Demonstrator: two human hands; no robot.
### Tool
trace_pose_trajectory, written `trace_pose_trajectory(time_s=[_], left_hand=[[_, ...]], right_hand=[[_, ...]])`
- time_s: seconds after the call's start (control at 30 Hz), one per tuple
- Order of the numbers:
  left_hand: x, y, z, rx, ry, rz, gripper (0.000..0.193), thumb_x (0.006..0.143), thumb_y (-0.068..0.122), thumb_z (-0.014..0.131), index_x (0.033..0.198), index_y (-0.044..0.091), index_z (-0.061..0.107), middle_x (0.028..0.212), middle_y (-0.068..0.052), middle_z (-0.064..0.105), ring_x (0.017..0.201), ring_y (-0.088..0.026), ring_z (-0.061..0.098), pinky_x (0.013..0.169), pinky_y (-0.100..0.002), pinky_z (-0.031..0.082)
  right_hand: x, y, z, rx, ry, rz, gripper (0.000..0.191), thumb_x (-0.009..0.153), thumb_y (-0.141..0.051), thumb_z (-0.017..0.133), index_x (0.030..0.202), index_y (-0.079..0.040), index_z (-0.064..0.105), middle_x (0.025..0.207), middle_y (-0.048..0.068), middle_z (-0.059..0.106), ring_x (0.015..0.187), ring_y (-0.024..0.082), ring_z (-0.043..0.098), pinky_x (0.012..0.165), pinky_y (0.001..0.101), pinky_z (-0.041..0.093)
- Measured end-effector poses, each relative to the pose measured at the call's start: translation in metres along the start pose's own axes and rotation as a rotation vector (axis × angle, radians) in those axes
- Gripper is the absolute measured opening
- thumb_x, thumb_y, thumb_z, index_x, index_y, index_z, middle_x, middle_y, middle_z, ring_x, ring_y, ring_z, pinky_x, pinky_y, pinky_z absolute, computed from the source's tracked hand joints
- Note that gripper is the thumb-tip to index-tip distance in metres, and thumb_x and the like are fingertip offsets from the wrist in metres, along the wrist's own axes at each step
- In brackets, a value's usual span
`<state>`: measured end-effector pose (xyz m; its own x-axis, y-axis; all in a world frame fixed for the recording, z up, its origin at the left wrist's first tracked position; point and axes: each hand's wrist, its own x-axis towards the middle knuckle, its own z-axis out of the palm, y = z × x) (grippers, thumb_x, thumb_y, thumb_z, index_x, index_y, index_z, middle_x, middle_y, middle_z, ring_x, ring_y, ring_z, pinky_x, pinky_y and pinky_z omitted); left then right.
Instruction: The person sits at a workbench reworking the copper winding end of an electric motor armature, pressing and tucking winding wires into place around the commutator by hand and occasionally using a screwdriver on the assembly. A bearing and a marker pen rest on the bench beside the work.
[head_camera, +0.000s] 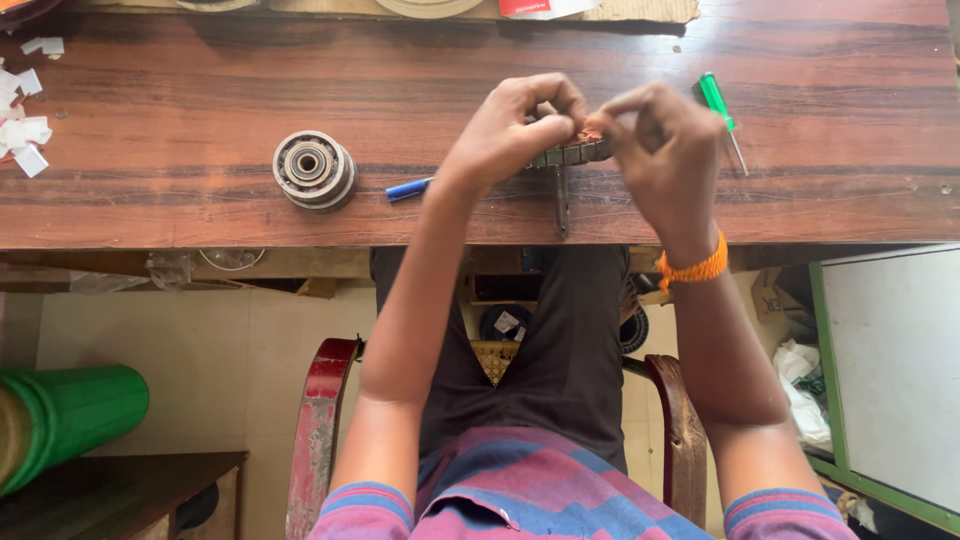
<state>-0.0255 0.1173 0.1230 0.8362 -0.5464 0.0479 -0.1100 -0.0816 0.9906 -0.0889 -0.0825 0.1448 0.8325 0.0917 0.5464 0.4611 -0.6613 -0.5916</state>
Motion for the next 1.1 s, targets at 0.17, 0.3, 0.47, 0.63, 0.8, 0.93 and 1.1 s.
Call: trace_pose_trajectory(time_s=[0.17,0.3,0.47,0.63,0.8,0.93,1.1], left_hand=[[-0.004,-0.017,-0.017,-0.239,-0.199,0.224,0.017,0.086,0.011,0.059,0.097,0.000,0.065,0.099,-0.002,0.063,0.095,-0.010,0.059,0.089,-0.029,0.049],[-0.004,-0.021,-0.019,-0.118,-0.177,0.299,0.019,0.086,0.016,0.059,0.097,0.003,0.067,0.107,-0.003,0.065,0.100,-0.012,0.061,0.093,-0.031,0.052],[-0.017,-0.023,-0.019,-0.080,-0.126,0.418,0.037,0.096,0.042,0.071,0.103,0.005,0.071,0.112,-0.006,0.066,0.112,-0.018,0.064,0.099,-0.037,0.052],[-0.022,-0.022,-0.018,-0.041,-0.112,0.458,0.047,0.096,0.053,0.070,0.107,0.007,0.070,0.115,-0.006,0.065,0.115,-0.019,0.064,0.098,-0.039,0.053],[-0.026,-0.018,-0.014,0.005,-0.074,0.456,0.048,0.096,0.053,0.069,0.104,0.006,0.068,0.116,-0.006,0.064,0.110,-0.018,0.064,0.096,-0.036,0.054],[-0.028,-0.017,-0.011,0.012,-0.030,0.440,0.048,0.096,0.053,0.068,0.104,0.006,0.068,0.115,-0.005,0.065,0.105,-0.016,0.063,0.093,-0.034,0.054],[-0.029,-0.020,-0.006,0.017,-0.012,0.489,0.042,0.097,0.048,0.068,0.105,0.007,0.066,0.115,-0.004,0.064,0.109,-0.017,0.062,0.094,-0.035,0.053]], right_hand=[[-0.031,-0.026,0.006,0.106,-0.110,-0.045,0.012,0.099,-0.010,0.083,0.103,-0.004,0.072,0.082,0.002,0.064,0.064,0.003,0.051,0.057,0.0228,0.040],[-0.048,-0.033,0.017,0.156,-0.075,0.130,0.010,0.098,-0.003,0.080,0.098,-0.002,0.070,0.068,-0.001,0.056,0.061,0.002,0.044,0.055,0.0234,0.035],[-0.058,-0.026,0.023,0.408,-0.065,0.353,0.007,0.101,-0.001,0.075,0.098,-0.001,0.069,0.070,-0.007,0.053,0.063,-0.003,0.039,0.054,0.0204,0.028],[-0.062,-0.015,0.019,0.623,-0.057,0.427,0.009,0.102,-0.002,0.075,0.098,-0.001,0.067,0.077,-0.008,0.060,0.068,-0.004,0.045,0.057,0.0178,0.030],[-0.068,-0.011,0.025,0.638,-0.046,0.426,0.009,0.100,-0.001,0.075,0.097,-0.001,0.066,0.082,-0.007,0.061,0.070,-0.004,0.043,0.058,0.0185,0.031],[-0.073,-0.008,0.029,0.656,-0.039,0.397,0.008,0.101,0.001,0.074,0.099,-0.001,0.066,0.085,-0.007,0.063,0.074,-0.003,0.048,0.062,0.0195,0.035],[-0.073,-0.004,0.025,0.703,-0.013,0.480,0.005,0.099,-0.001,0.075,0.098,0.000,0.070,0.074,-0.007,0.057,0.063,-0.003,0.040,0.053,0.0175,0.028]])
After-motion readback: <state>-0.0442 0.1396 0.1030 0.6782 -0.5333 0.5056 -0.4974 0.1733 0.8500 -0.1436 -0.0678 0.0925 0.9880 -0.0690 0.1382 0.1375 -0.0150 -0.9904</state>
